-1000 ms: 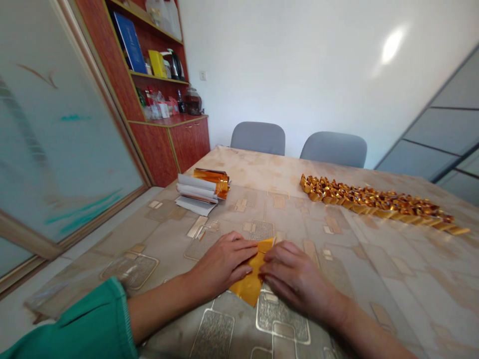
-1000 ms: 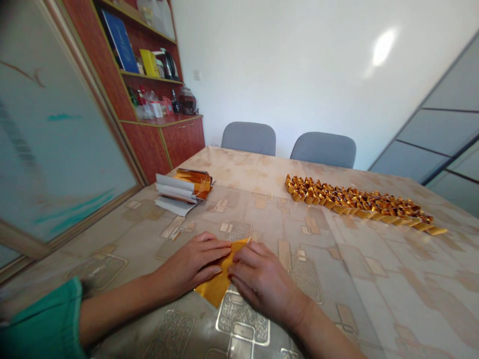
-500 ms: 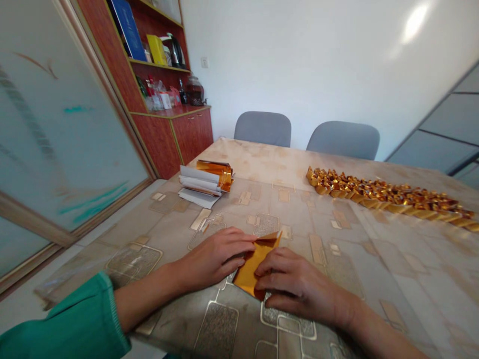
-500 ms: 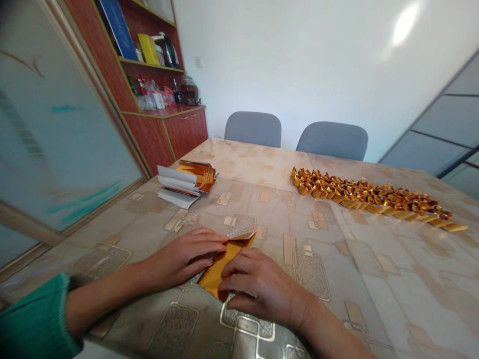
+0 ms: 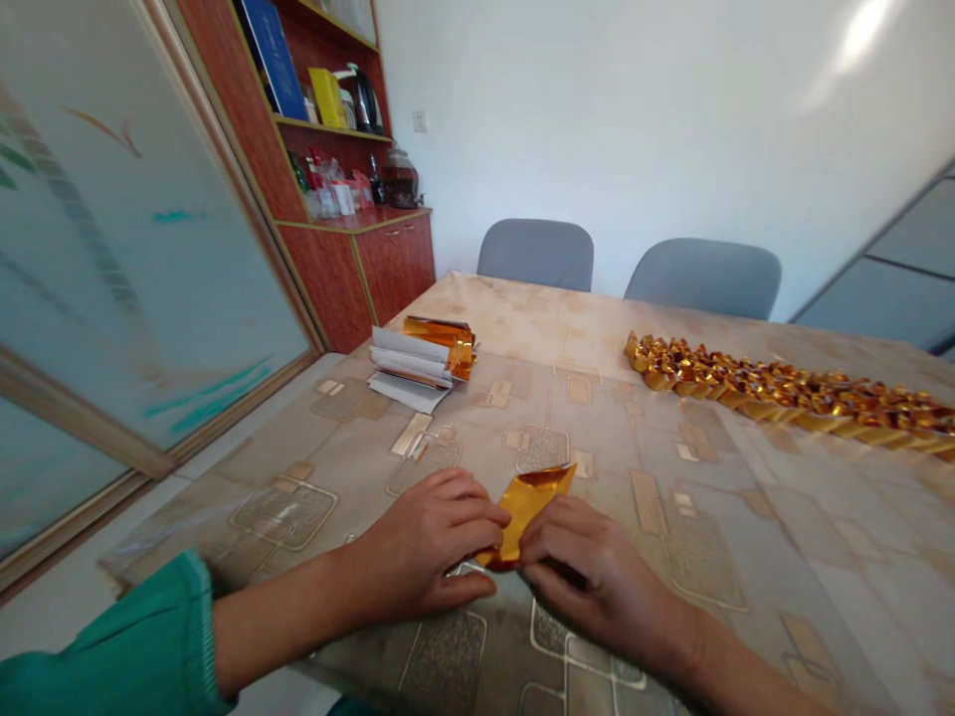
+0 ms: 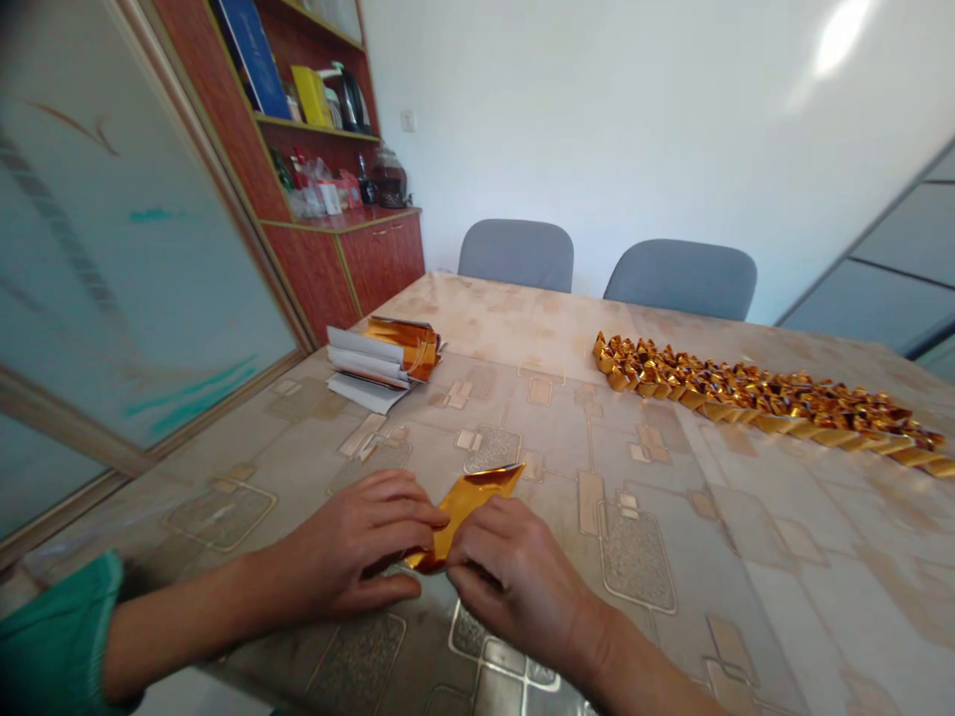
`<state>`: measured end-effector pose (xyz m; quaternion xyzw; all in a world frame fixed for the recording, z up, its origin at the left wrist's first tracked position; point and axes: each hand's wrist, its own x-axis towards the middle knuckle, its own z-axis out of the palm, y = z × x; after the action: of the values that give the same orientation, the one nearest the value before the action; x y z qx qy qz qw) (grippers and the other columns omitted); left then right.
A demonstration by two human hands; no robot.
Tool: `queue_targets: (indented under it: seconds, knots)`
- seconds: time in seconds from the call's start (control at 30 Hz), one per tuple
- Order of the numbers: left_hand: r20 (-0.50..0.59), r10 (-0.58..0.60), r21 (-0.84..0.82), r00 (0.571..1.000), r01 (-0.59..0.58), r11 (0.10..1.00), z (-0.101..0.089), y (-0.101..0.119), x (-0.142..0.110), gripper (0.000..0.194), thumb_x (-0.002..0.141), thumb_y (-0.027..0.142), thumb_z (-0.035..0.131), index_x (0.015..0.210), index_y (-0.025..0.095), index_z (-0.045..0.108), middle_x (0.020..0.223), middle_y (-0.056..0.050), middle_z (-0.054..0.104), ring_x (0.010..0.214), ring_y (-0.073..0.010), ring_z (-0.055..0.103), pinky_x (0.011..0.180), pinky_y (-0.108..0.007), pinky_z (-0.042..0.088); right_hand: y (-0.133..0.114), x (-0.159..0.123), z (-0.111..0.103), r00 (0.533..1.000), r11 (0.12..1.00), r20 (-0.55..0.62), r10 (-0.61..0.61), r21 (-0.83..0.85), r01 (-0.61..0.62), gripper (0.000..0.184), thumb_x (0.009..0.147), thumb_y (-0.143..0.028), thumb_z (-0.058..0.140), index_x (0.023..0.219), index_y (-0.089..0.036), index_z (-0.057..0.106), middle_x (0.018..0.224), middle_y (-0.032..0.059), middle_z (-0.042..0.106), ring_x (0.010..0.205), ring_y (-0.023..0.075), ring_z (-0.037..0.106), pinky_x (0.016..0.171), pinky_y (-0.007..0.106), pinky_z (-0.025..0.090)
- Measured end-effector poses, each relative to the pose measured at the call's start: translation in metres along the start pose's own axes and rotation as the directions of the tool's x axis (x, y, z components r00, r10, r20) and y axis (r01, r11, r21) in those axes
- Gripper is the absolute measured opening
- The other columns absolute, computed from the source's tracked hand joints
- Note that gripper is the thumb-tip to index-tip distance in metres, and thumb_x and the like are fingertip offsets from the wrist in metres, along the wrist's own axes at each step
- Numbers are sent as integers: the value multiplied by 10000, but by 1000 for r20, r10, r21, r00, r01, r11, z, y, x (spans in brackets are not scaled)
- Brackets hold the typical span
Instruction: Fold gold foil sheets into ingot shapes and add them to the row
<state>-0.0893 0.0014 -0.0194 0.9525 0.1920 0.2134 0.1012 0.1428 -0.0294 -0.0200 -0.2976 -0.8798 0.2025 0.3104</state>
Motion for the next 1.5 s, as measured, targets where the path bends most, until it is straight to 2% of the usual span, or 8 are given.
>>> queue_targets:
  seconds: [0.2,0.33,0.77,0.9,1.13,1.33,1.43,1.5]
  knots:
    - [-24,-26,-6,999,26,1000,4,4,2,168,948,319,548,954,173,631,980,-78,714,869,-202,615,844,-351,471,-1,-1,3,996,999,-89,11,35,-8,147,915,-109,499,888,-205,607,835,33,627,803,167,566,719,287,459]
    - [-63,-31,14,998,32,999,10,8,3,173,932,125,452,880,162,612,824,-55,682,762,-174,599,742,-298,489,8,-3,0,1000,993,-9,-23,-119,22,115,924,-133,527,926,-205,617,872,37,643,853,193,542,786,339,441]
    - [-27,96,72,995,-94,993,3,8,-15,187,942,90,460,952,152,637,1106,-79,724,960,-180,678,854,-297,563,6,-6,-9,980,992,196,-15,-117,39,155,963,-296,563,1016,-252,701,984,52,636,937,210,540,831,374,427]
    - [7,123,120,992,-123,985,-1,8,-16,195,968,114,456,960,145,648,1109,-83,733,994,-190,688,896,-292,561,8,-5,-9,982,992,186,-21,-118,43,165,970,-323,560,1016,-251,701,981,51,638,924,206,545,835,375,432]
    - [-103,108,74,989,-100,992,4,9,-21,166,962,120,474,961,150,638,1069,-76,745,959,-174,704,874,-285,572,6,-10,-4,991,976,112,-71,-199,92,165,982,-200,512,951,-214,673,931,46,640,895,199,533,826,358,425]
    - [-168,74,16,983,-72,997,-6,6,-2,184,958,132,501,1079,141,639,1165,-108,708,1012,-169,676,884,-286,557,11,-11,-24,995,956,4,-104,-275,101,138,943,-178,540,959,-237,663,735,5,570,729,182,501,715,345,381]
    - [-50,220,135,974,-212,968,-3,-2,21,228,986,174,482,1153,174,637,1317,-76,642,1257,-212,555,1075,-388,443,12,-11,-38,992,986,116,-56,-152,73,205,945,-121,447,963,-210,630,804,24,639,773,176,548,749,332,413]
    - [63,220,178,974,-228,957,3,-8,32,233,995,223,478,1164,185,633,1376,-64,599,1331,-237,483,1131,-438,365,12,-12,-43,987,998,157,32,-63,-22,223,958,-138,417,936,-202,629,830,35,658,809,173,576,762,316,434]
